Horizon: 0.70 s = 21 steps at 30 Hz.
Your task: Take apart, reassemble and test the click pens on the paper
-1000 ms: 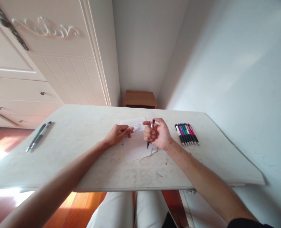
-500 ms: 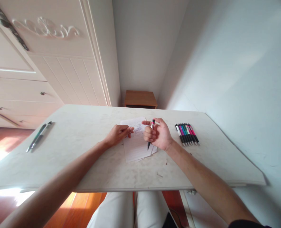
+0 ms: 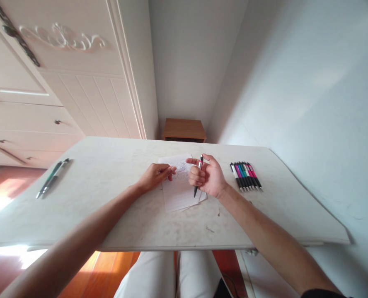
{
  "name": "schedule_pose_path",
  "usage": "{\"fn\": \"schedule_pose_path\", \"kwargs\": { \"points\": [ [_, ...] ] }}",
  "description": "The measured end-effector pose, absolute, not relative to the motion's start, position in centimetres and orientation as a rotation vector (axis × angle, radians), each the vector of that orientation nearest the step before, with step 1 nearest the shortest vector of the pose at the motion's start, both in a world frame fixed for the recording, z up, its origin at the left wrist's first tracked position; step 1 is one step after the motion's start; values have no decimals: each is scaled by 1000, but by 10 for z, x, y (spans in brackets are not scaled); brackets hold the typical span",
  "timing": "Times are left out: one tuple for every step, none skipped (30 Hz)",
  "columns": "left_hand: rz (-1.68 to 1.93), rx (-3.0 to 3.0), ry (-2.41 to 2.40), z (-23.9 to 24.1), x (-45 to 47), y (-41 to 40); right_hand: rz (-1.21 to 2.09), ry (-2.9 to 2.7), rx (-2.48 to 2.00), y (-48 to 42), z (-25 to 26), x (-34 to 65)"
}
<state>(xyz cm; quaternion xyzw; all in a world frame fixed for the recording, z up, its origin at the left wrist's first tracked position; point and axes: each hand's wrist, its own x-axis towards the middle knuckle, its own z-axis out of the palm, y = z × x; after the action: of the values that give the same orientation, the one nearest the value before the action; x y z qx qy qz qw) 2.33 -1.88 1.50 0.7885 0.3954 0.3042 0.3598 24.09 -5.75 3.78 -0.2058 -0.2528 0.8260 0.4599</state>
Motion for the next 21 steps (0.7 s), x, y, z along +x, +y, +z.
{"fn": "schedule_pose_path", "kwargs": {
  "points": [
    [786, 2034, 1018, 15, 23, -19, 2034, -622, -505, -58, 38, 241],
    [786, 2036, 1017, 15, 23, -19, 2033, -622, -505, -57, 38, 241],
    [784, 2039, 1017, 16, 23, -18, 2032, -621, -504, -57, 38, 241],
    [782, 2040, 1017, 16, 23, -18, 2030, -621, -501, -57, 38, 241],
    [782, 2042, 1015, 15, 23, -18, 2027, -621, -498, -57, 38, 241],
    [782, 2042, 1013, 15, 23, -18, 2023, -620, -497, -57, 38, 241],
    [781, 2041, 1012, 15, 23, -18, 2017, -618, -500, -56, 37, 242],
    [781, 2041, 1012, 15, 24, -18, 2009, -617, -506, -56, 37, 242],
    [782, 2040, 1012, 15, 24, -18, 2001, -615, -511, -56, 37, 242],
    [783, 2041, 1012, 14, 24, -18, 1993, -614, -515, -56, 37, 243],
    [783, 2041, 1012, 14, 24, -18, 1986, -615, -515, -56, 37, 243],
    [782, 2041, 1011, 14, 23, -18, 1980, -618, -509, -56, 36, 243],
    [781, 2040, 1011, 15, 23, -19, 1975, -621, -499, -56, 36, 243],
    [779, 2040, 1011, 15, 23, -19, 1969, -623, -490, -56, 36, 243],
    [778, 2040, 1013, 15, 23, -19, 1964, -623, -483, -56, 37, 243],
    [779, 2040, 1015, 14, 23, -18, 1960, -620, -479, -56, 37, 243],
    [781, 2040, 1015, 14, 23, -18, 1957, -615, -476, -56, 37, 243],
    [782, 2040, 1016, 14, 23, -18, 1954, -609, -473, -56, 38, 243],
    [784, 2040, 1017, 13, 23, -18, 1952, -601, -470, -56, 38, 243],
    [785, 2040, 1016, 12, 23, -17, 1950, -593, -467, -56, 38, 243],
    [784, 2040, 1016, 12, 23, -17, 1947, -585, -464, -56, 39, 244]
  ]
}}
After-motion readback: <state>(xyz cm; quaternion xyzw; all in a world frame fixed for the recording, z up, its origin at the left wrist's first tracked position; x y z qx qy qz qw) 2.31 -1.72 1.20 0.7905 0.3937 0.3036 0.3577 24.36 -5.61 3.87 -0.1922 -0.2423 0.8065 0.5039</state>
